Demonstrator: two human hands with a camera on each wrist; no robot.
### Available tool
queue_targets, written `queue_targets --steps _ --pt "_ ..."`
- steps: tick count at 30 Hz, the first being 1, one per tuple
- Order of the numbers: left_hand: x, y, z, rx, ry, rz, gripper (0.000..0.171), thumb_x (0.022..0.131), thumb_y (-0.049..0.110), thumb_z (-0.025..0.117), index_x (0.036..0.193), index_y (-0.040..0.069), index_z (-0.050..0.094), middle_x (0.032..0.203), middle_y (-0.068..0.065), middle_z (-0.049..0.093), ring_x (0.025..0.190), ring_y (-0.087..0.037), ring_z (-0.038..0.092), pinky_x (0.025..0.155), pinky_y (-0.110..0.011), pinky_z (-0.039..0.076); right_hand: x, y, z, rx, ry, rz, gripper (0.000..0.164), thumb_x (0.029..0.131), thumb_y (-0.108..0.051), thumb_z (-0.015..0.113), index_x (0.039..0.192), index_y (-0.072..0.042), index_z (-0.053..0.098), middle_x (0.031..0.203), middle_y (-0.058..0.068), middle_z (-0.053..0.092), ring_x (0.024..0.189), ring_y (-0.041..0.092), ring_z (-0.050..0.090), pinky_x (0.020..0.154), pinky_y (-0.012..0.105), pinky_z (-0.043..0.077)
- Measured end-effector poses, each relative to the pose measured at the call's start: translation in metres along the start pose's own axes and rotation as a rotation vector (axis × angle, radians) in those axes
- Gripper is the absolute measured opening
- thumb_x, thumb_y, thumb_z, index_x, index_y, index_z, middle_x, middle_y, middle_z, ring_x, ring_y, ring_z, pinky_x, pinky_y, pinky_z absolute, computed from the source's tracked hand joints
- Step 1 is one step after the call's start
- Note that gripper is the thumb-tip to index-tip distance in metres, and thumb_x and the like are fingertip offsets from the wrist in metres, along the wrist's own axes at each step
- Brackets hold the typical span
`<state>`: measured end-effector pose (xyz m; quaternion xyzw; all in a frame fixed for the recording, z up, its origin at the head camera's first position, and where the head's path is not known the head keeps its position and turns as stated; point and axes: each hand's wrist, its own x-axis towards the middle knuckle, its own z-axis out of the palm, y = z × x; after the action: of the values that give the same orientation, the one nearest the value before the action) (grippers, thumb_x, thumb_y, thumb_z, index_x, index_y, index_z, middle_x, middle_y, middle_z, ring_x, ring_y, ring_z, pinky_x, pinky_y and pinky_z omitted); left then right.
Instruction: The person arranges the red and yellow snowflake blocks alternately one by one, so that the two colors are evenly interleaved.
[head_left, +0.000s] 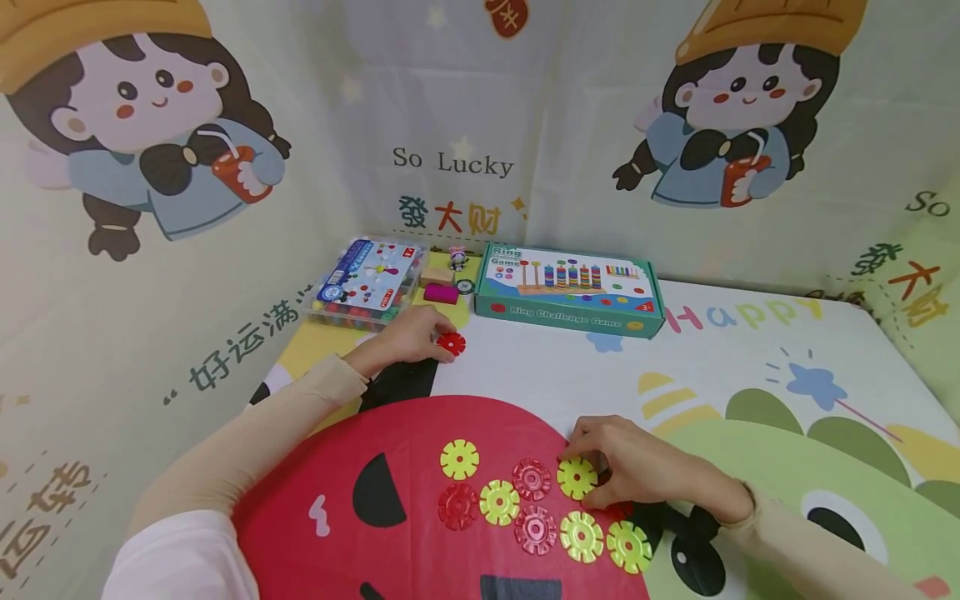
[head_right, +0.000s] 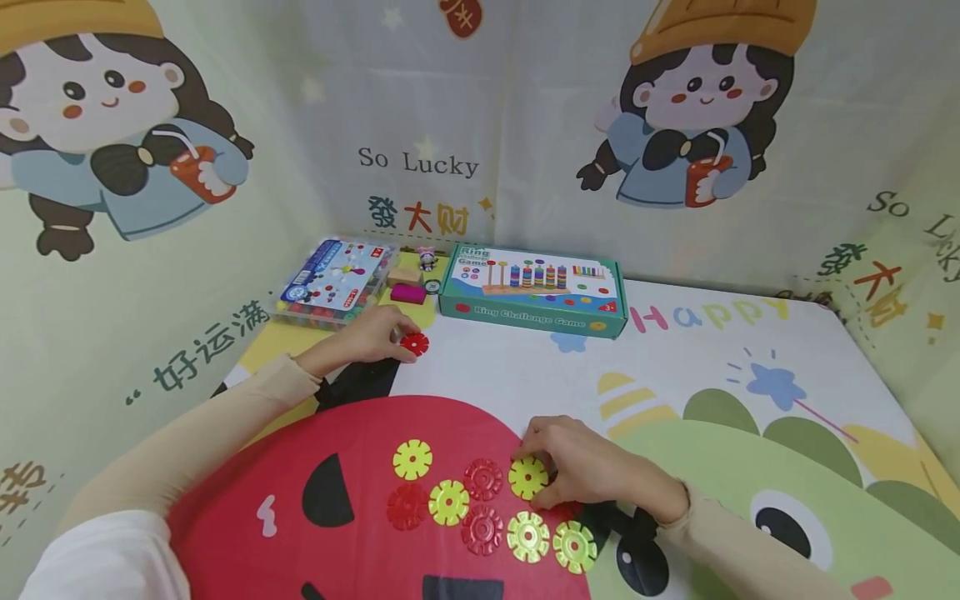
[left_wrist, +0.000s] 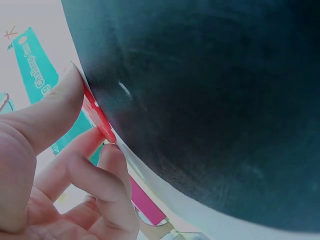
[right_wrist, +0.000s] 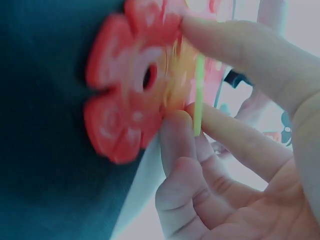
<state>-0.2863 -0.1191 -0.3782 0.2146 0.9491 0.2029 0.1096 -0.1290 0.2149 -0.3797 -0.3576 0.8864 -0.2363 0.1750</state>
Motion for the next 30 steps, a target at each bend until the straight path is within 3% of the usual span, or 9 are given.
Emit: queue_targets --steps 6,12,15,18,25,30 --pt "-0.003 -0.001 -0.001 0.023 0.006 -0.001 0.052 0.073 0.034 0.081 0.119 0.014 0.067 0.109 -0.002 0.066 0.094 -0.018 0.056 0.077 -0.030 0.052 0.032 0.008 -0.014 -0.061 0.099 -0.011 0.044 0.068 -0.044 0.082 0.106 -0.023 0.072 0.094 -0.011 0.064 0.075 0.006 0.057 0.060 0.017 0.049" --pt "-0.002 -0.002 0.000 0.053 0.011 0.016 0.051 0.073 0.035 0.080 0.119 0.015 0.067 0.108 -0.001 0.068 0.095 -0.017 0.057 0.079 -0.031 0.052 0.104 0.014 -0.033 -0.111 0.247 -0.018 0.050 0.068 -0.040 0.084 0.110 -0.015 0.072 0.094 -0.004 0.067 0.073 0.011 0.058 0.060 0.021 0.049" --pt "0.000 -0.001 0.001 0.073 0.013 0.027 0.051 0.073 0.036 0.080 0.118 0.015 0.067 0.107 0.000 0.068 0.095 -0.016 0.057 0.080 -0.031 0.051 0.139 0.014 -0.036 -0.137 0.263 0.026 0.052 0.070 -0.039 0.083 0.113 -0.012 0.071 0.098 -0.001 0.069 0.079 0.012 0.056 0.064 0.023 0.047" --pt "0.002 0.001 0.003 0.078 0.012 0.031 0.052 0.073 0.036 0.080 0.119 0.016 0.067 0.106 0.000 0.068 0.095 -0.016 0.057 0.080 -0.031 0.052 0.164 0.014 -0.037 -0.173 0.226 0.081 0.052 0.072 -0.038 0.081 0.115 -0.010 0.070 0.094 0.001 0.070 0.081 0.015 0.054 0.066 0.024 0.042" --pt "0.004 -0.001 0.004 0.058 0.005 0.043 0.052 0.073 0.036 0.080 0.119 0.015 0.067 0.105 0.000 0.068 0.095 -0.016 0.057 0.080 -0.031 0.052 0.186 0.014 -0.036 -0.194 0.170 0.102 0.048 0.076 -0.031 0.078 0.118 -0.011 0.067 0.068 0.002 0.062 0.069 0.017 0.048 0.060 0.026 0.034" --pt "0.003 -0.002 0.002 0.033 -0.006 0.017 0.052 0.073 0.035 0.081 0.118 0.015 0.067 0.107 0.000 0.067 0.097 -0.016 0.057 0.081 -0.031 0.053 0.190 0.012 -0.033 -0.214 0.152 0.101 0.048 0.081 -0.028 0.075 0.125 -0.015 0.063 0.085 0.005 0.061 0.082 0.016 0.047 0.064 0.025 0.037"
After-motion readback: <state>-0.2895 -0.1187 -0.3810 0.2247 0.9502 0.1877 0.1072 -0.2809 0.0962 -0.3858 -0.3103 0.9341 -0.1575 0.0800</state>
